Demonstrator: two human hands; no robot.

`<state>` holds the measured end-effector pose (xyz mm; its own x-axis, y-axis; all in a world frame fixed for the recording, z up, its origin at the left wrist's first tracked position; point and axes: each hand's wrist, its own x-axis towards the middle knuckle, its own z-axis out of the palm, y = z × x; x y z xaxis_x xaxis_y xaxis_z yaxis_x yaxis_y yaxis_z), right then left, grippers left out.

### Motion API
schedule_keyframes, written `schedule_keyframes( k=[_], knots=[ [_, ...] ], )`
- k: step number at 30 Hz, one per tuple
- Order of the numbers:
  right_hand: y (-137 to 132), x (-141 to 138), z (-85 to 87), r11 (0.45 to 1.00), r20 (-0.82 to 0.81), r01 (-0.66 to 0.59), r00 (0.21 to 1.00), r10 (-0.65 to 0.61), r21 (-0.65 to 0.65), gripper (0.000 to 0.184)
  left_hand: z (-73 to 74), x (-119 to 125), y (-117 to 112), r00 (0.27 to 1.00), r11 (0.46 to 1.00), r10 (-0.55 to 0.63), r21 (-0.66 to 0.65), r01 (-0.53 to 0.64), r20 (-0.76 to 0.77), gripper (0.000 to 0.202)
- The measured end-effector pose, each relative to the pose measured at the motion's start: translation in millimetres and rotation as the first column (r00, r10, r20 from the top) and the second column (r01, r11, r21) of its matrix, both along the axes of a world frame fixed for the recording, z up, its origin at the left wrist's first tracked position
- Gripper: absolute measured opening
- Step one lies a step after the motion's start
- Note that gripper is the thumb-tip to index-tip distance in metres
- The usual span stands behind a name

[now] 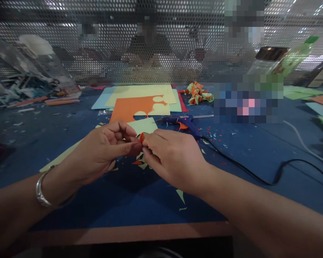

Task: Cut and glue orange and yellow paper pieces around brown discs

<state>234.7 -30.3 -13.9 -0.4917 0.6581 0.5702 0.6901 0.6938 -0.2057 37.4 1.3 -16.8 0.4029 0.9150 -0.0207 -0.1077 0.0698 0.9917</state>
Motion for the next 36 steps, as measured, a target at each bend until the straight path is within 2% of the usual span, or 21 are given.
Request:
schedule_keyframes(
  k=[10, 28, 36],
  knots=[
    [1, 0, 0.2, 0.999, 0.009, 0.023, 1.0, -0.023, 0.035, 0.017, -1.7, -1, -1, 0.998, 1.0, 0.005, -0.023, -0.004, 0.065, 0.03],
    [4, 7, 2.1, 0.998, -0.006, -0.022, 1.0, 0.022, -0.064, 0.019, -0.5, 11, -3, 0.997, 0.995, 0.057, -0.089, -0.053, 0.051, 0.029],
    [8, 9, 0.1, 0.996, -0.076, 0.038, 0.996, -0.043, -0.076, 0.015, -3.1, 16, 5, 0.998, 0.998, 0.045, 0.051, -0.047, 0.048, 0.029]
  ],
)
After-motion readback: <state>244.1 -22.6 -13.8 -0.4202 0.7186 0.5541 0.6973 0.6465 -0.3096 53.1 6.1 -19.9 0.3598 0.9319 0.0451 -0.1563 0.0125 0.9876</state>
